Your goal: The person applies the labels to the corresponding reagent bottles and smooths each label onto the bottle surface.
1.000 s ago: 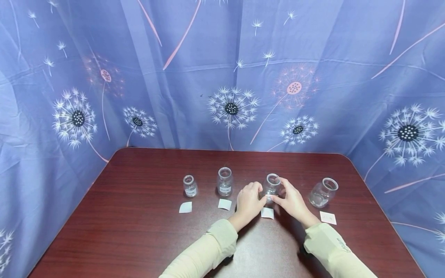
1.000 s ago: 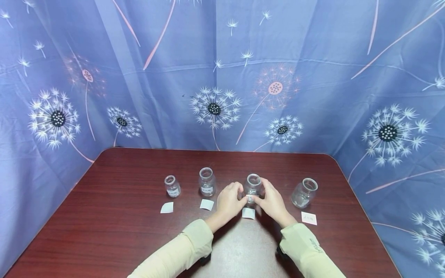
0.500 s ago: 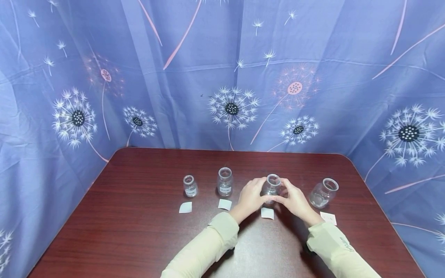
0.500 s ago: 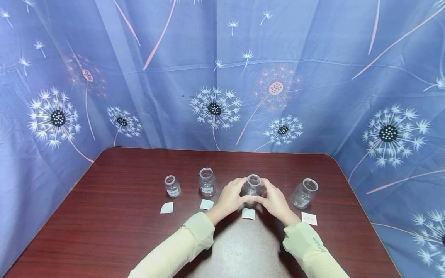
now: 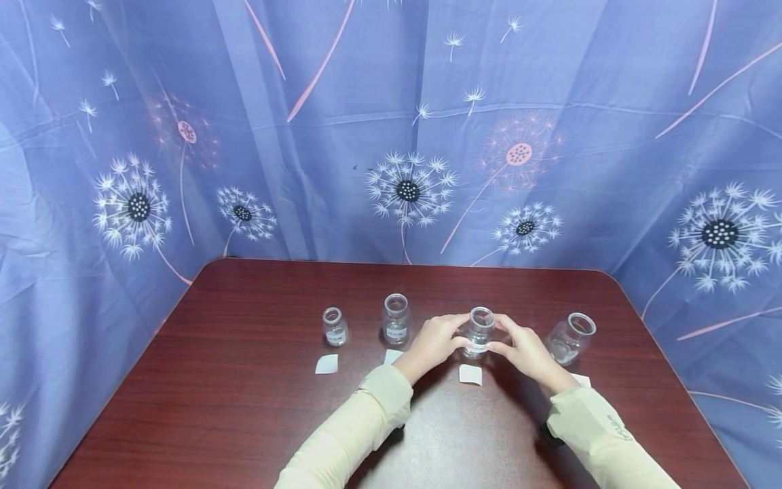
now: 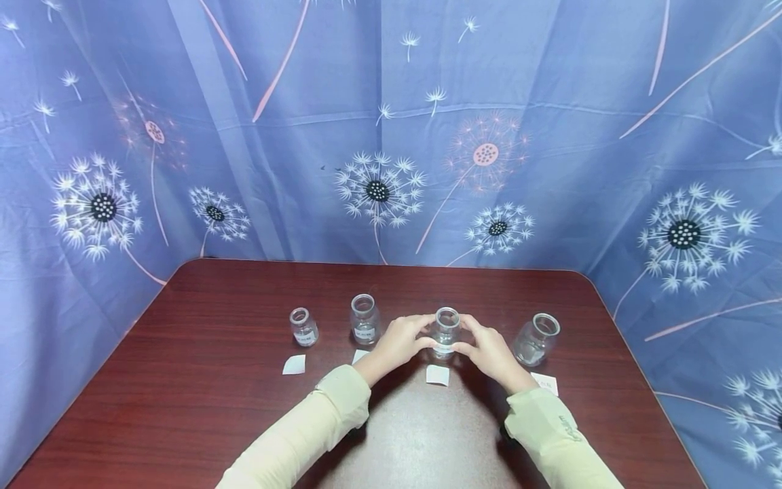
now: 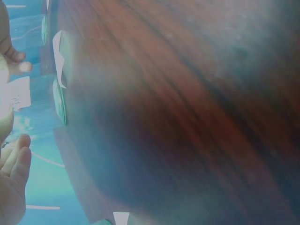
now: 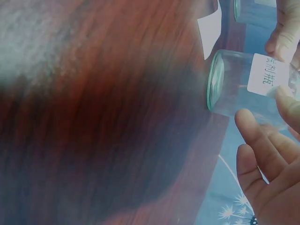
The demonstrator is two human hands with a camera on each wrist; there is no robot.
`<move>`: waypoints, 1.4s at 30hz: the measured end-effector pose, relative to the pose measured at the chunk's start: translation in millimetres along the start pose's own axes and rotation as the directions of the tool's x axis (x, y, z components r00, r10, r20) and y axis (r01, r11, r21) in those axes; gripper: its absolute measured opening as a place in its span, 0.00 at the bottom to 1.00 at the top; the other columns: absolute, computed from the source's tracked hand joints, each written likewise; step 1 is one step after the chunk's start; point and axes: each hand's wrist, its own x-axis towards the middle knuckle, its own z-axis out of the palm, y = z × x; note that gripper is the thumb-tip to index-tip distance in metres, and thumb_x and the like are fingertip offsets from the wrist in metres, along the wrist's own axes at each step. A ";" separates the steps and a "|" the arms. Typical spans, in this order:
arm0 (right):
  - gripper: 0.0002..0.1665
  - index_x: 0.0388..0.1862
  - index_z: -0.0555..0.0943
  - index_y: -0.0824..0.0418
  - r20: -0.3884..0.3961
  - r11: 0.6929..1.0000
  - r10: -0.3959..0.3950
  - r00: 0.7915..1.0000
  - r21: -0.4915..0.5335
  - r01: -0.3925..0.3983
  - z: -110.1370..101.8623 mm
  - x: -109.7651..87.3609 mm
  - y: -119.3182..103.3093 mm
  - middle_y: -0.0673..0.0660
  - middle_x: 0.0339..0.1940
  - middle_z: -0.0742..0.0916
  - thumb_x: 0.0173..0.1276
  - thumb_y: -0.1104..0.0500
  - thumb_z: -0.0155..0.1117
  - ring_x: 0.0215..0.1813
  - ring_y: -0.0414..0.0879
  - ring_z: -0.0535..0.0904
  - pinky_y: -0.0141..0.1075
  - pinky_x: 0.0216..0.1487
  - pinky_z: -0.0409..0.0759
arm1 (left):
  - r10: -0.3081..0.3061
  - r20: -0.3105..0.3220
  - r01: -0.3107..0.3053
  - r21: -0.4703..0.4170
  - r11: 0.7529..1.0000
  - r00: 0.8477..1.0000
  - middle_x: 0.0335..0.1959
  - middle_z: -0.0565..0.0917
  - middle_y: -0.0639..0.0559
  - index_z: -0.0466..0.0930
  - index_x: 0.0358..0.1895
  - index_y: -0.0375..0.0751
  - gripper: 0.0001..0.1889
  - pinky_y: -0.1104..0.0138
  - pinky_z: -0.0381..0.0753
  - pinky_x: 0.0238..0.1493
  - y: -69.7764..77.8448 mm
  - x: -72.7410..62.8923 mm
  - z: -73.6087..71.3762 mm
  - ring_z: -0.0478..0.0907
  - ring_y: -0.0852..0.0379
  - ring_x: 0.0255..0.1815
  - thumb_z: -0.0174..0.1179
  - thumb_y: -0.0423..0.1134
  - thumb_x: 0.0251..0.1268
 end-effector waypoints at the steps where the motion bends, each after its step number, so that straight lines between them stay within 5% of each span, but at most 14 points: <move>1: 0.28 0.52 0.68 0.58 0.003 1.000 -0.001 1.000 0.003 0.001 -0.3 -0.1 0.5 0.66 0.43 0.82 0.51 0.62 0.66 0.27 0.45 0.81 0.39 0.31 0.76 | 0.004 0.003 -0.004 0.000 1.000 1.000 0.50 0.79 0.57 0.70 0.57 0.52 0.27 0.70 0.74 0.46 -0.2 -0.1 -0.3 0.79 0.63 0.44 0.59 0.51 0.50; 20: 0.39 0.58 0.63 0.56 0.012 0.999 -0.013 1.000 -0.041 0.013 6.0 -1.7 4.3 0.64 0.40 0.82 0.46 0.64 0.69 0.26 0.42 0.79 0.29 0.25 0.73 | 0.079 0.051 -0.082 0.056 0.995 0.996 0.43 0.77 0.55 0.63 0.57 0.50 0.31 0.72 0.74 0.42 -6.3 -1.7 1.3 0.77 0.62 0.38 0.63 0.49 0.48; 27: 0.41 0.58 0.62 0.56 0.024 0.998 0.003 1.000 -0.068 -0.002 9.1 -1.4 3.1 0.58 0.39 0.82 0.45 0.62 0.70 0.25 0.37 0.76 0.29 0.25 0.71 | 0.040 0.094 -0.048 0.080 0.996 0.995 0.44 0.75 0.54 0.59 0.59 0.47 0.35 0.71 0.74 0.42 -2.5 -0.9 2.7 0.75 0.60 0.40 0.63 0.49 0.46; 37: 0.47 0.59 0.59 0.58 0.008 0.998 0.052 0.999 -0.047 -0.051 18.1 -1.2 -0.9 0.53 0.33 0.78 0.41 0.56 0.74 0.22 0.31 0.71 0.28 0.25 0.70 | -0.025 0.073 0.013 0.153 0.988 0.997 0.39 0.75 0.54 0.59 0.57 0.49 0.38 0.69 0.76 0.36 7.4 -1.4 9.3 0.76 0.59 0.37 0.65 0.56 0.42; 42: 0.44 0.59 0.60 0.58 0.028 0.999 0.022 0.999 -0.036 -0.021 12.2 -1.5 0.3 0.54 0.32 0.80 0.43 0.61 0.72 0.24 0.35 0.74 0.29 0.26 0.71 | -0.002 0.059 -0.006 0.144 0.990 0.998 0.39 0.77 0.54 0.60 0.56 0.48 0.37 0.69 0.76 0.35 7.7 -1.5 7.2 0.77 0.59 0.37 0.63 0.57 0.43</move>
